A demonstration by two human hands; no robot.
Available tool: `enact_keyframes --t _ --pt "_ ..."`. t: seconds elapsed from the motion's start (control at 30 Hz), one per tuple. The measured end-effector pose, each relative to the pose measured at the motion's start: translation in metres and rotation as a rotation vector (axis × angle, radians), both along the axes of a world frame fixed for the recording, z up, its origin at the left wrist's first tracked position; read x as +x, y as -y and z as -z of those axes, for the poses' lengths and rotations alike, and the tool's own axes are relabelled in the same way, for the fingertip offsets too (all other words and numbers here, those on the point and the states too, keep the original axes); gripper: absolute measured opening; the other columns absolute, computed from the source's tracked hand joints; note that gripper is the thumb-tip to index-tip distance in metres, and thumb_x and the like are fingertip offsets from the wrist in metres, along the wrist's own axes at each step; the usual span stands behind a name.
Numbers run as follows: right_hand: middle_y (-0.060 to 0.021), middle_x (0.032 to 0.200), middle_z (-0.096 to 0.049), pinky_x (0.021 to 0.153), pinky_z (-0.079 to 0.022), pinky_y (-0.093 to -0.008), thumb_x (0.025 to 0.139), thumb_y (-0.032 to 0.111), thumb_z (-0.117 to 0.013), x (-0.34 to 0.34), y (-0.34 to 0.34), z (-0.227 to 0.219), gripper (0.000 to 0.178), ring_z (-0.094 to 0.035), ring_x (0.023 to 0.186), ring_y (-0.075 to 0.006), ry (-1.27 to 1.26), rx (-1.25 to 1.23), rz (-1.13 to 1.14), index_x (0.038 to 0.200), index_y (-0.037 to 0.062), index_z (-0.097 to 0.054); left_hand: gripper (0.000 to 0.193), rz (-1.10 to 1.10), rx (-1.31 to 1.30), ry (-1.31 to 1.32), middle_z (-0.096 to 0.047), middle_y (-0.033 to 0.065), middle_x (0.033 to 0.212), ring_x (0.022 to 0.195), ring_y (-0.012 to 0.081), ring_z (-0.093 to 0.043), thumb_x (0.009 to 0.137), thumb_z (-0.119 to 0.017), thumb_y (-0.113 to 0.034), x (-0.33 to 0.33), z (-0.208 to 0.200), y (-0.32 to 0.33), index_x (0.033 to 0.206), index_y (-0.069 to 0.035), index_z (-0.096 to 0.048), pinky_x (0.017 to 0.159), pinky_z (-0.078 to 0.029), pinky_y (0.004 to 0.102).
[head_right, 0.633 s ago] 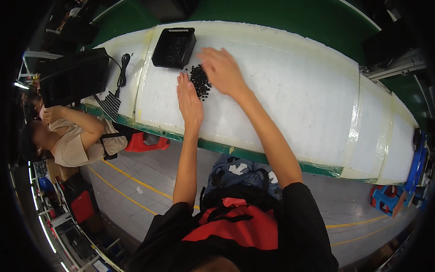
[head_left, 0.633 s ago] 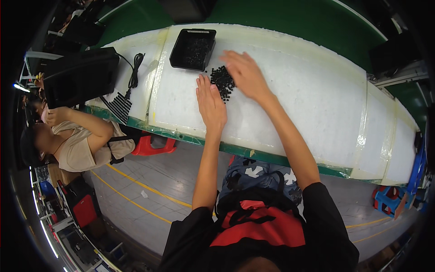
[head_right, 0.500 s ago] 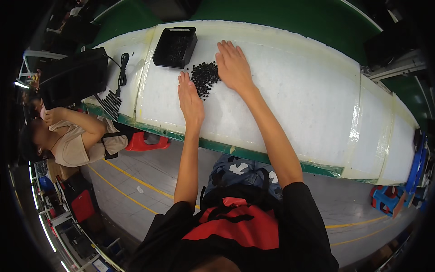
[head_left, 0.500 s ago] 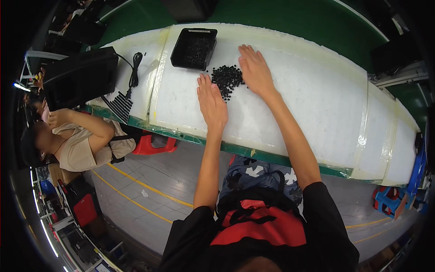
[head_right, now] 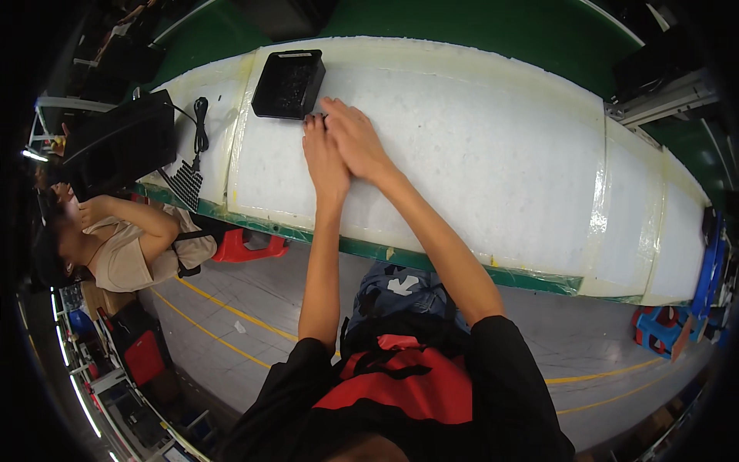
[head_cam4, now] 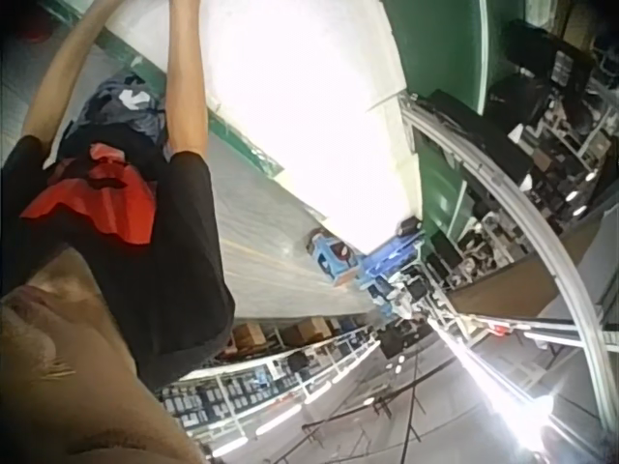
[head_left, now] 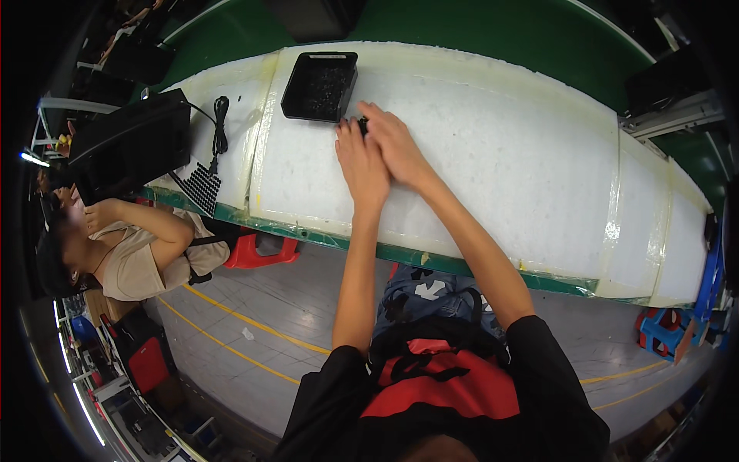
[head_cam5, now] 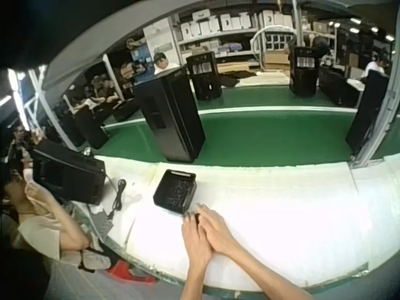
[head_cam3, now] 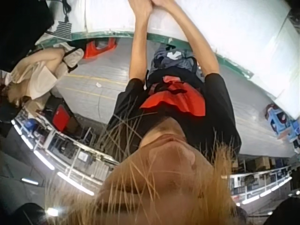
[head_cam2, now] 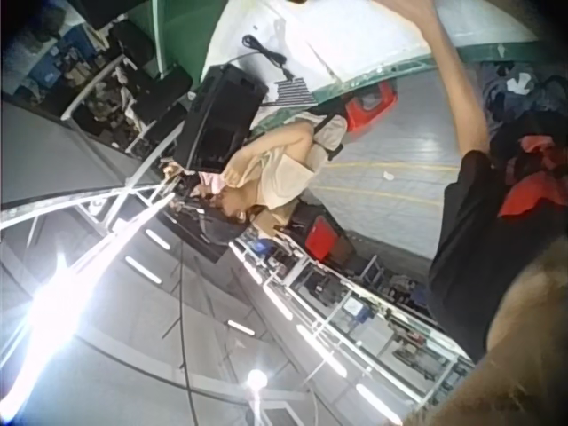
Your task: Applying small rubber feet to the bottom of an electronic housing on an assembly line.
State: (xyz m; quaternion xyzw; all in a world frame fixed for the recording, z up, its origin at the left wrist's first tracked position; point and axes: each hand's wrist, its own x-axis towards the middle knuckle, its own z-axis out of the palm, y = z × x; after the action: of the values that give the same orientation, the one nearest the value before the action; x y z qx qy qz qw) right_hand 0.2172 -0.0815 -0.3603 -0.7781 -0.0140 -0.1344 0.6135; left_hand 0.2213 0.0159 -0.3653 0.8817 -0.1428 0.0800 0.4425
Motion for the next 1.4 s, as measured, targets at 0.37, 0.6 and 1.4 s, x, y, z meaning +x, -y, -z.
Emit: enact_keyframes --t 0.37,0.6,1.4 --pt "-0.0127 0.150 -0.048 0.118 -0.024 -0.0321 0.103 0.025 -0.037 -0.012 0.012 -0.013 0.049 -0.041 0.140 -0.0223 -0.002 0.583 -0.015 0.144 -0.0006 -0.049 0.055 0.066 0.346 0.298 -0.039 0.0262 0.151 0.142 0.0415 -0.034 0.098 -0.051 -0.027 0.002 0.002 0.016 0.140 0.008 -0.044 0.117 -0.025 0.0507" --pt "-0.0127 0.145 -0.053 0.117 -0.027 -0.0327 0.102 0.022 -0.041 -0.015 0.018 -0.009 0.047 -0.043 0.138 -0.0220 0.048 0.629 0.056 0.140 -0.0011 -0.053 0.049 0.222 0.355 0.365 -0.046 0.0249 0.146 0.139 0.0384 -0.039 0.097 -0.052 -0.026 0.027 0.001 0.015 0.135 0.005 -0.050 0.116 -0.026 0.0508" --pt "-0.0116 0.138 -0.059 0.115 -0.030 -0.0336 0.102 0.019 -0.044 -0.015 0.017 -0.006 0.041 -0.049 0.133 -0.0211 0.076 0.657 0.096 0.134 -0.0022 -0.059 0.063 0.643 0.501 0.272 -0.031 0.0130 0.160 0.148 0.0353 -0.026 0.094 -0.057 -0.043 0.033 -0.025 -0.031 0.149 -0.014 -0.044 0.121 -0.018 0.0519"
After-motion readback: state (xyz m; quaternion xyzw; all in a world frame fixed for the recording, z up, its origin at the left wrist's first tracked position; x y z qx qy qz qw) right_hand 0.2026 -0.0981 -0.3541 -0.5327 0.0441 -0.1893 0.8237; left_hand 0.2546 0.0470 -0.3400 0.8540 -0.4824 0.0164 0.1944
